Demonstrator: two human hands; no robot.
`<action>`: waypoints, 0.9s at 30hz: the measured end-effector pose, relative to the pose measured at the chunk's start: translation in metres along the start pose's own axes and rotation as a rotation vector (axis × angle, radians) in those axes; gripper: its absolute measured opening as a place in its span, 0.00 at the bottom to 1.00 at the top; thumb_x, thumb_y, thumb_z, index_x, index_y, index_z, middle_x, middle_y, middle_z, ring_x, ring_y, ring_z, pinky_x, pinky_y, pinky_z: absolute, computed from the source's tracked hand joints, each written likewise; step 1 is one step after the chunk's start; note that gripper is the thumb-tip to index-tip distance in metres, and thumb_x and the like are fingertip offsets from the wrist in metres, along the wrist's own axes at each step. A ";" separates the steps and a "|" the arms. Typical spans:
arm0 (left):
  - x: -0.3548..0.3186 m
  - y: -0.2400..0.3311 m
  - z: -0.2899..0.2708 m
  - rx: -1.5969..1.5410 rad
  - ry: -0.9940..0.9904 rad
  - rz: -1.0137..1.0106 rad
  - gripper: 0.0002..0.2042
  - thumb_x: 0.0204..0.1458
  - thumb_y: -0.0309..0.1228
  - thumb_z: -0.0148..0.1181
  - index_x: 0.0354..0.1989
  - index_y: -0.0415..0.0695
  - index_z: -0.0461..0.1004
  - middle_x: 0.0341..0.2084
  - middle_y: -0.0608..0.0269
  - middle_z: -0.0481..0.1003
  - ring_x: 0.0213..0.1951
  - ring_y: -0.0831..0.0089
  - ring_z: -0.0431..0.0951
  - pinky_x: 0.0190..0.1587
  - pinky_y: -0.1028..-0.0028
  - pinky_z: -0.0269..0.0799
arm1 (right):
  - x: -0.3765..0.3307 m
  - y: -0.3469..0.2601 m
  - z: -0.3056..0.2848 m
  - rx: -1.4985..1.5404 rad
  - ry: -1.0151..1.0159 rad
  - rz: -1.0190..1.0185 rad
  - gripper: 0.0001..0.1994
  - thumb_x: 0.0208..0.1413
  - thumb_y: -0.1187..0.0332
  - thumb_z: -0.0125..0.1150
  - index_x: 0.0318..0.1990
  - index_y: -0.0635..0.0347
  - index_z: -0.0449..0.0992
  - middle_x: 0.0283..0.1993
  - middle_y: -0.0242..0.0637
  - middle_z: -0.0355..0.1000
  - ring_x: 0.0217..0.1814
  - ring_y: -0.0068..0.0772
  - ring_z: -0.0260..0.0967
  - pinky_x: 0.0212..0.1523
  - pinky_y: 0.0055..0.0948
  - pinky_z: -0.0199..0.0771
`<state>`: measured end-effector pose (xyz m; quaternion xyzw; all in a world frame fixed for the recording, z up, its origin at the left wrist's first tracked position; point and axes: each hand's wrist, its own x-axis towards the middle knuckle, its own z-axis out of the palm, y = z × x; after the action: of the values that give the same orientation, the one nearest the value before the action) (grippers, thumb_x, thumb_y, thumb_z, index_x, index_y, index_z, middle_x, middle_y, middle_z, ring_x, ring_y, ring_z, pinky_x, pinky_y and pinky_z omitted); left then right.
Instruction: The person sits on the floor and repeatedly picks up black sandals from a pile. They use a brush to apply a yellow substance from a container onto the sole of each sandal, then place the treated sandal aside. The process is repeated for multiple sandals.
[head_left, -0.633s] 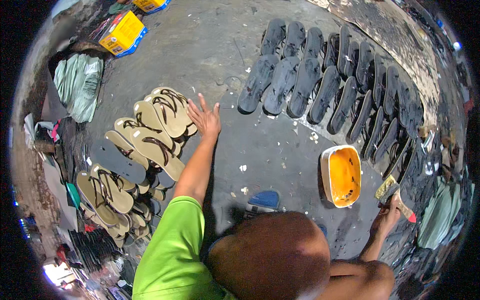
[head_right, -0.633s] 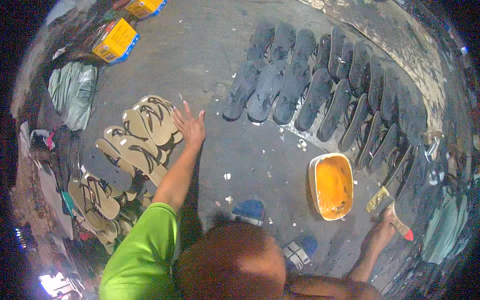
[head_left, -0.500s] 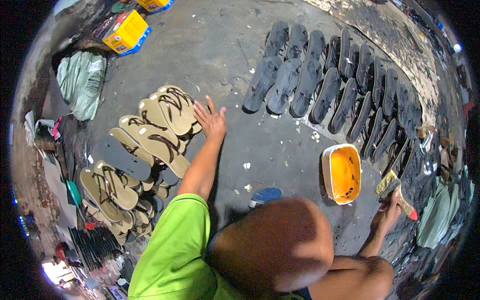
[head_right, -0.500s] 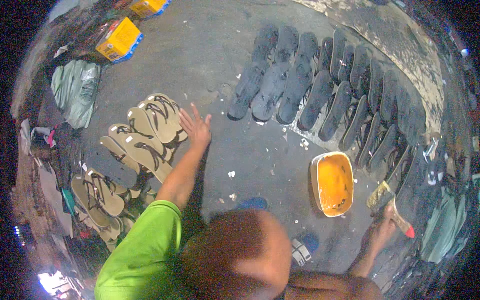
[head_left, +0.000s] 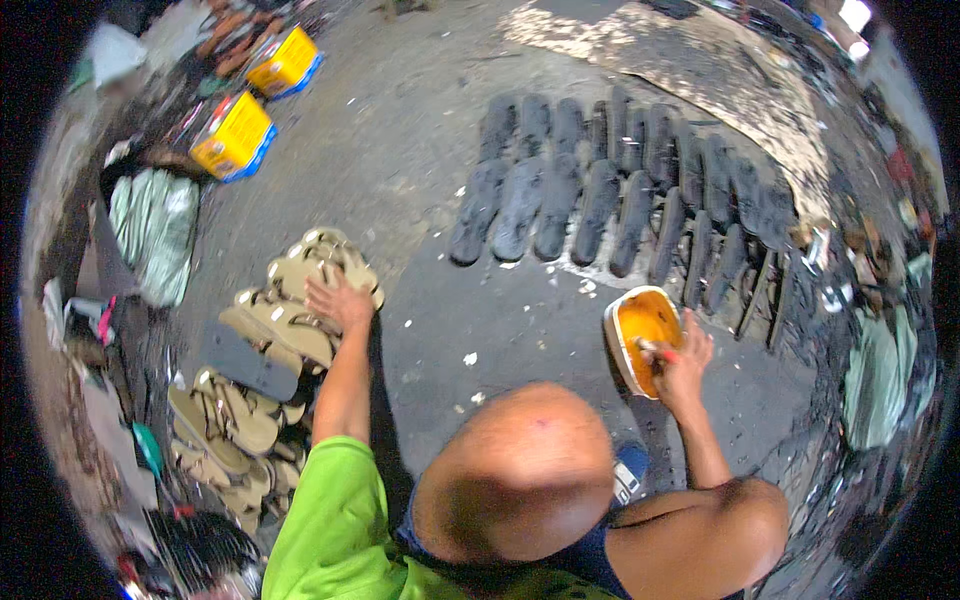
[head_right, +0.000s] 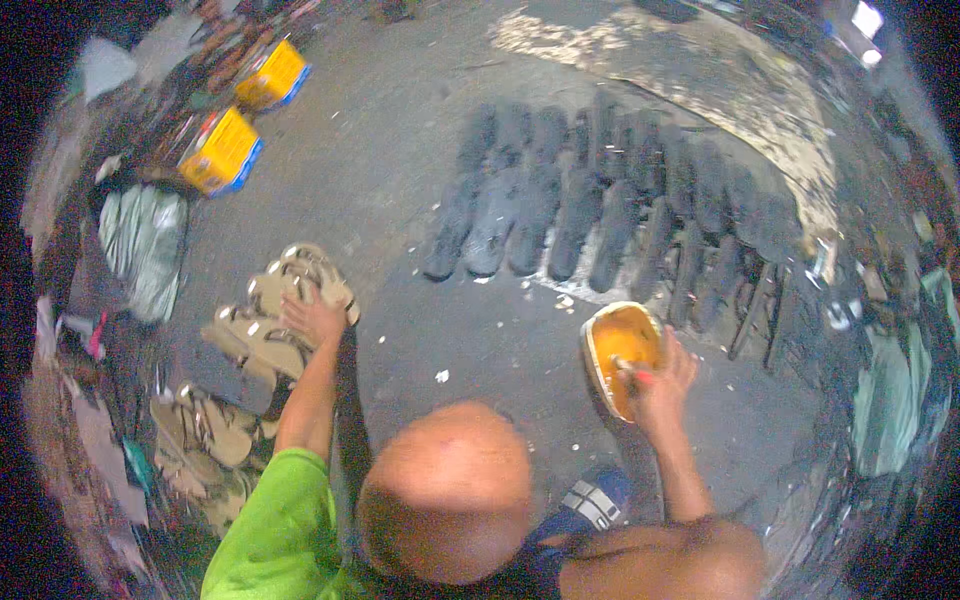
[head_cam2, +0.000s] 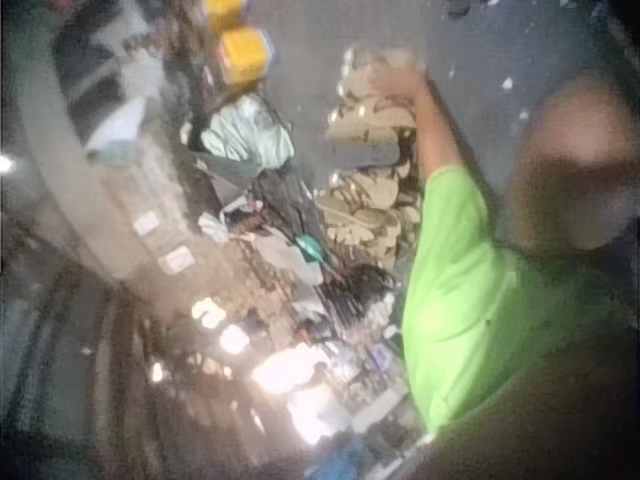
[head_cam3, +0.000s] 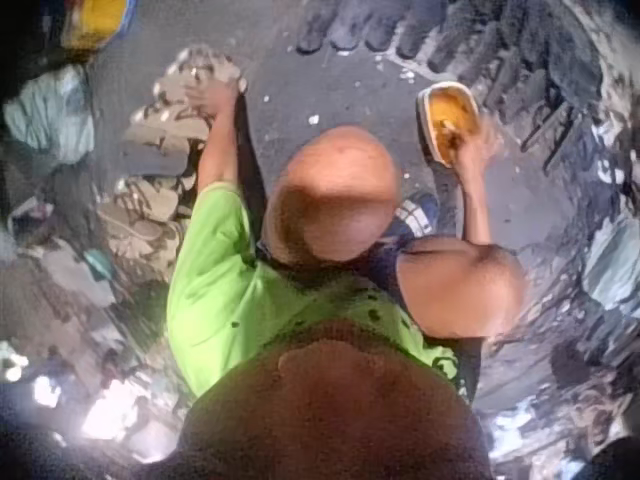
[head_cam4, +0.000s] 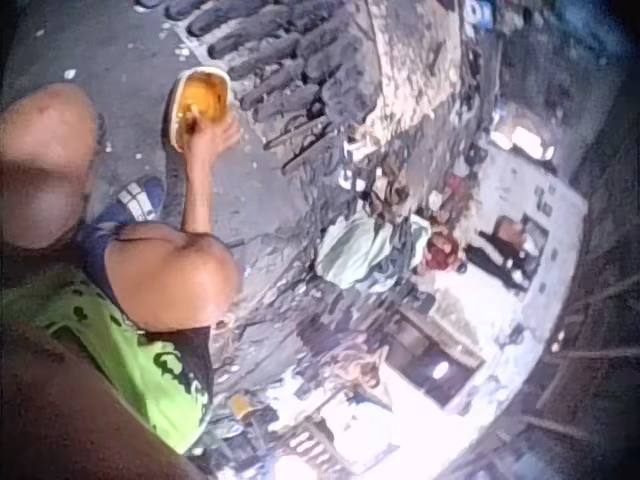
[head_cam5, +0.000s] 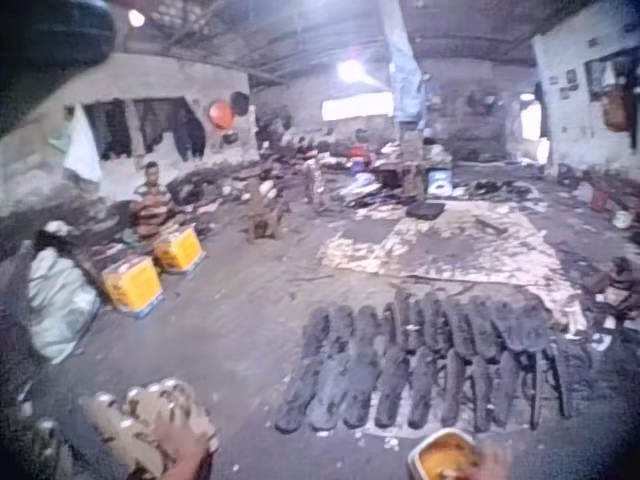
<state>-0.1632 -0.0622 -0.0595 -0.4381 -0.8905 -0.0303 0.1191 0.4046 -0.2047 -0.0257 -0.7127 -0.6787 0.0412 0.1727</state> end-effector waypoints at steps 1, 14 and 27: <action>0.002 -0.003 0.000 0.006 0.016 0.002 0.39 0.48 0.50 0.64 0.69 0.50 0.61 0.70 0.27 0.37 0.72 0.35 0.35 0.71 0.43 0.28 | 0.002 -0.001 0.005 -0.110 -0.097 -0.009 0.13 0.52 0.58 0.69 0.36 0.58 0.83 0.74 0.47 0.49 0.74 0.55 0.45 0.73 0.54 0.36; -0.183 0.052 -0.054 -0.515 -0.725 0.992 0.41 0.38 0.29 0.72 0.67 0.57 0.65 0.68 0.39 0.52 0.65 0.39 0.58 0.66 0.52 0.56 | -0.037 -0.008 -0.078 0.188 -0.094 0.184 0.08 0.53 0.66 0.67 0.37 0.59 0.79 0.33 0.40 0.75 0.35 0.46 0.70 0.40 0.42 0.63; -0.154 0.139 -0.125 -1.428 -0.920 0.431 0.32 0.55 0.39 0.65 0.66 0.38 0.63 0.54 0.52 0.73 0.57 0.65 0.72 0.62 0.67 0.63 | -0.077 -0.003 -0.093 0.060 -0.112 0.264 0.13 0.56 0.58 0.64 0.34 0.60 0.79 0.31 0.46 0.73 0.33 0.51 0.69 0.39 0.43 0.68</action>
<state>0.0600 -0.1159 0.0180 -0.5356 -0.5162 -0.3778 -0.5513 0.4236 -0.2983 0.0487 -0.7870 -0.5859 0.1234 0.1490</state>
